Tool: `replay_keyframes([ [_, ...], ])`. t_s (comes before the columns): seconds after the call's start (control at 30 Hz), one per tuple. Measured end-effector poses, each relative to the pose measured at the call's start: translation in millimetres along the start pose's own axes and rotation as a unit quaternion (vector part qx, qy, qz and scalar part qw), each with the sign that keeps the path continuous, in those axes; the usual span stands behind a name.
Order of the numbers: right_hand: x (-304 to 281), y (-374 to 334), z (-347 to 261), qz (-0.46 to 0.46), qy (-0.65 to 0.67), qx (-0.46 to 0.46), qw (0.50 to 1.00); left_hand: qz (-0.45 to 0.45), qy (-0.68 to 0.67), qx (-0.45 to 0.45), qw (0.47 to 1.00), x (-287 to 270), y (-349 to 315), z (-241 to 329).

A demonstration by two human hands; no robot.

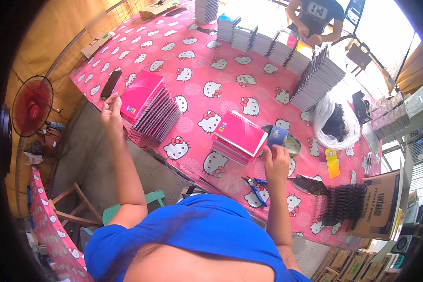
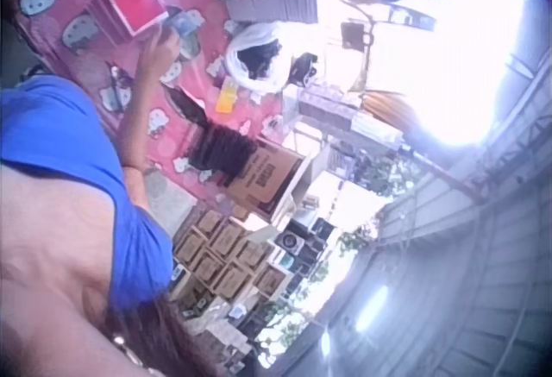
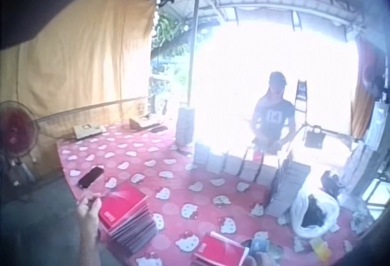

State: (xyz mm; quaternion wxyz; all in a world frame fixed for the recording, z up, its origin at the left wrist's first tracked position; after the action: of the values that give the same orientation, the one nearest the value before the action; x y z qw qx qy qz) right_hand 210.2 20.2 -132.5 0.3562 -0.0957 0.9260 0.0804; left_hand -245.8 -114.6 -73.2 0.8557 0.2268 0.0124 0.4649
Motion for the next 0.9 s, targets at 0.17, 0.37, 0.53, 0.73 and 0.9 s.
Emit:
replay_keyframes([
  [0.17,15.7,45.7,-1.5,-0.045,-0.024,0.004,0.999,-0.027,0.185,0.065,0.98,10.6,-5.4,30.3],
  [0.37,-0.4,55.6,3.4,-0.044,0.067,0.007,0.997,-0.207,0.006,0.119,0.971,102.7,-64.4,111.3],
  [0.53,3.3,43.1,-0.4,-0.042,0.185,-0.063,0.98,-0.327,-0.031,-0.019,0.944,193.0,-126.5,38.9],
  [0.73,56.5,29.2,-1.3,-0.041,0.327,-0.111,0.938,-0.47,0.093,-0.031,0.877,209.2,-149.6,-13.6],
  [0.9,28.8,17.8,-25.4,-0.07,0.25,-0.087,0.962,-0.411,0.301,0.235,0.828,243.0,-166.5,33.2],
])
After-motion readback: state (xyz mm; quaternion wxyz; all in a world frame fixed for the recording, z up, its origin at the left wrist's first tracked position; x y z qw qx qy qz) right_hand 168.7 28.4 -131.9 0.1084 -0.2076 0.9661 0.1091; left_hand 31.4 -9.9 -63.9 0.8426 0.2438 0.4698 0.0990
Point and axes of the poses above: each hand's wrist, its own y-axis towards the middle knuckle, its own x-axis out of the palm, z = x × y, the point moved 2 cm from there along y, towards the middle knuckle, and after that the axes turned 9 degrees about -z, right-handed, at the moved point
